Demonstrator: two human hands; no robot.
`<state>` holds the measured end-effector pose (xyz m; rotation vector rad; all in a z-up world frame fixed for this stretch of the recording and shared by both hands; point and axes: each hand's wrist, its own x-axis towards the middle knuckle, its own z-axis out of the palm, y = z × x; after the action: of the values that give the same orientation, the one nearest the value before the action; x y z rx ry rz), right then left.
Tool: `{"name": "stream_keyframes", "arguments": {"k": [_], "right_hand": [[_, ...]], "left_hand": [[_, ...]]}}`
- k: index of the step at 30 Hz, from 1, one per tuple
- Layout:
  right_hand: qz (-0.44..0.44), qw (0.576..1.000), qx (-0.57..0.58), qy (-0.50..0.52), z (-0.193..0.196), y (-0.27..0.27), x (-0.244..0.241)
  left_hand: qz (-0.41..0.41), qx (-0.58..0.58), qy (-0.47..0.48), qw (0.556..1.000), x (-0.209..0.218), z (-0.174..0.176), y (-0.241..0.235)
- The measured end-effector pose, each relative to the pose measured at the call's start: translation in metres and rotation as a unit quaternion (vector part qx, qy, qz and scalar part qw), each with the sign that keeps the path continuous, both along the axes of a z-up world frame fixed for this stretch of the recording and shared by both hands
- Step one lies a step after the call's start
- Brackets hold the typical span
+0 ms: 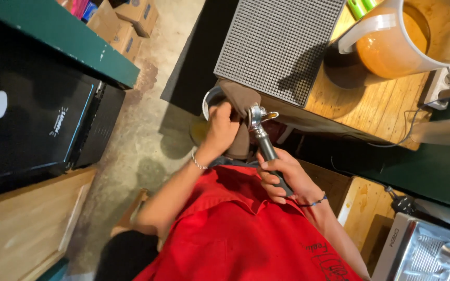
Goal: The person scoops ground coffee from a container into a portafilter basket using a spoon. They then use a tamper to press the grounds flat and wipe the portafilter with a cloth. The person repeats this process for a second portafilter.
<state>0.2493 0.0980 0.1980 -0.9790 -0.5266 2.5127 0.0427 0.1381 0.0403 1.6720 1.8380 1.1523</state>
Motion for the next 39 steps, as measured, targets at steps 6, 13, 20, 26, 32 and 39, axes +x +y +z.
{"name": "stream_keyframes", "arguments": {"k": [6, 13, 20, 26, 32, 39], "right_hand": [[-0.053, 0.998, 0.022, -0.027, -0.006, -0.007, 0.009], [-0.147, 0.932, -0.110, 0.311, -0.047, -0.048, 0.071], [-0.279, 0.930, 0.021, 0.239, -0.036, -0.111, 0.086], [-0.418, 0.900, 0.122, -0.025, -0.038, -0.175, 0.084], [-0.565, 0.818, 0.109, -0.007, -0.020, -0.280, 0.094], [-0.663, 0.733, 0.146, -0.044, -0.016, -0.449, 0.070]], "left_hand": [[-0.078, -0.142, -0.475, 0.865, 0.013, 0.060, -0.044], [-0.011, -0.268, -0.165, 0.949, -0.010, -0.093, -0.001], [-0.138, -0.075, 0.104, 0.982, 0.054, -0.003, -0.008], [-0.342, 0.100, 0.102, 0.929, 0.165, 0.118, -0.092], [-0.417, -0.090, -0.302, 0.853, 0.198, 0.118, -0.163], [-0.580, -0.170, -0.169, 0.779, 0.264, 0.143, -0.283]]}}
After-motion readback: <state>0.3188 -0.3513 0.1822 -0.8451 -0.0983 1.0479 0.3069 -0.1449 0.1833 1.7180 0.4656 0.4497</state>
